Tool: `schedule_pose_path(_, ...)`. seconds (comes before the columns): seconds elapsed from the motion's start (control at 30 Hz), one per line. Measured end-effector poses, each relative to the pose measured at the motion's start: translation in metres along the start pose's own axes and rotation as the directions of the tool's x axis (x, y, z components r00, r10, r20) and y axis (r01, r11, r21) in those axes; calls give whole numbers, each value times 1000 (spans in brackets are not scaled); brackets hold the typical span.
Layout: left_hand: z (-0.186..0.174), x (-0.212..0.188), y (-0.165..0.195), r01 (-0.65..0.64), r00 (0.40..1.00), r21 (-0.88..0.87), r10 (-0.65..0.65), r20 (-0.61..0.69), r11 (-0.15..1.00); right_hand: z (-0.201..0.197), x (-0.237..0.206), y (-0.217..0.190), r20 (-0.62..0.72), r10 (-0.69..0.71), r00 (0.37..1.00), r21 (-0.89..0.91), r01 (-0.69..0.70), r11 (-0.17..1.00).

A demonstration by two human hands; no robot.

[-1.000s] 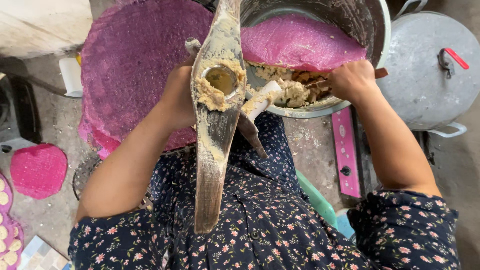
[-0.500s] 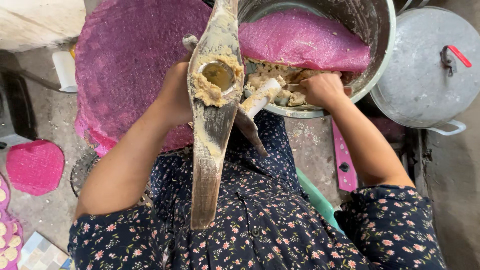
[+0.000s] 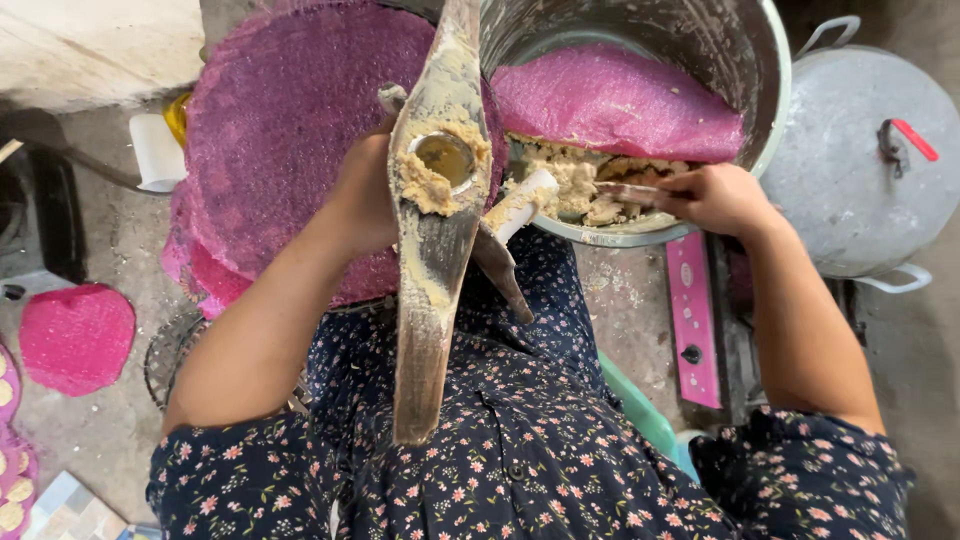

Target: The person sits and uses a large wooden hand press to extrude dough into noodle nests. They load dough from a bucket into the press with a knife, press the lever to extrude noodles onto a pink mat, cut the strands, and arrange the finished noodle nests on the mat.

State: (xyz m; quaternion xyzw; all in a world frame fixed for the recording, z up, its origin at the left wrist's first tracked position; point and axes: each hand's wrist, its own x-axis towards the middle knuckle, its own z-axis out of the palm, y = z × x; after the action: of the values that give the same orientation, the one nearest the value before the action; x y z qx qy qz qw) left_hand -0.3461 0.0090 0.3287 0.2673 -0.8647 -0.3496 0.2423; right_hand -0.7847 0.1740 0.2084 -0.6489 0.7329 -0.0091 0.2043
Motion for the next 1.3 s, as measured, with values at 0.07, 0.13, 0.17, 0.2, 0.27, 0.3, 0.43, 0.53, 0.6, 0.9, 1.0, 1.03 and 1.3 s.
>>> schedule_pose_path(0.07, 6, 9, -5, -70, 998, 127, 69, 13, 989, -41, -30, 7, 5, 18, 1000, 231, -19, 973)
schedule_pose_path(0.13, 12, 17, -9, -90, 996, 165, 88, 20, 982, -79, -58, 9, 113, 156, 981, 608, -193, 770)
schedule_pose_path(0.17, 17, 21, -10, -74, 997, 139, 72, 22, 987, -94, -68, 8, 75, 160, 984, 596, -173, 784)
schedule_pose_path(0.2, 20, 23, -11, -57, 998, 113, 54, 26, 992, -107, -76, 6, 40, 163, 986, 584, -155, 796)
schedule_pose_path(0.27, 27, 26, -13, -107, 994, 172, 105, 23, 979, -117, -80, 0, -73, 131, 989, 351, -97, 931)
schedule_pose_path(0.3, 30, 24, -14, -125, 992, 198, 121, 32, 972, -116, -76, -3, -134, 76, 988, 103, -62, 993)
schedule_pose_path(0.43, 32, 16, -18, -161, 987, 98, 162, 2, 982, -77, -32, -10, -70, 117, 991, -440, -136, 888)
schedule_pose_path(0.53, 26, 10, -17, -112, 994, 69, 112, 6, 991, -37, 9, -8, 30, 200, 979, -572, -147, 807)
schedule_pose_path(0.6, 20, 4, -14, -120, 993, 110, 120, 1, 987, -15, 30, -5, 121, 196, 973, -570, -93, 816)
schedule_pose_path(0.9, 7, 6, 3, -72, 996, 108, 66, 53, 992, 22, 39, -25, 209, 172, 963, -343, -92, 935)
schedule_pose_path(1.0, 3, 6, 7, -11, 998, 17, 10, 55, 1000, 28, 40, -37, 235, 158, 959, -271, -91, 958)
schedule_pose_path(1.03, 2, 6, 8, -56, 997, 24, 55, 52, 998, 30, 41, -40, 261, 155, 953, -275, -80, 958)
schedule_pose_path(1.3, 3, 6, 7, 63, 991, -33, -58, 124, 997, 40, 45, -46, 330, 158, 931, -221, -87, 971)
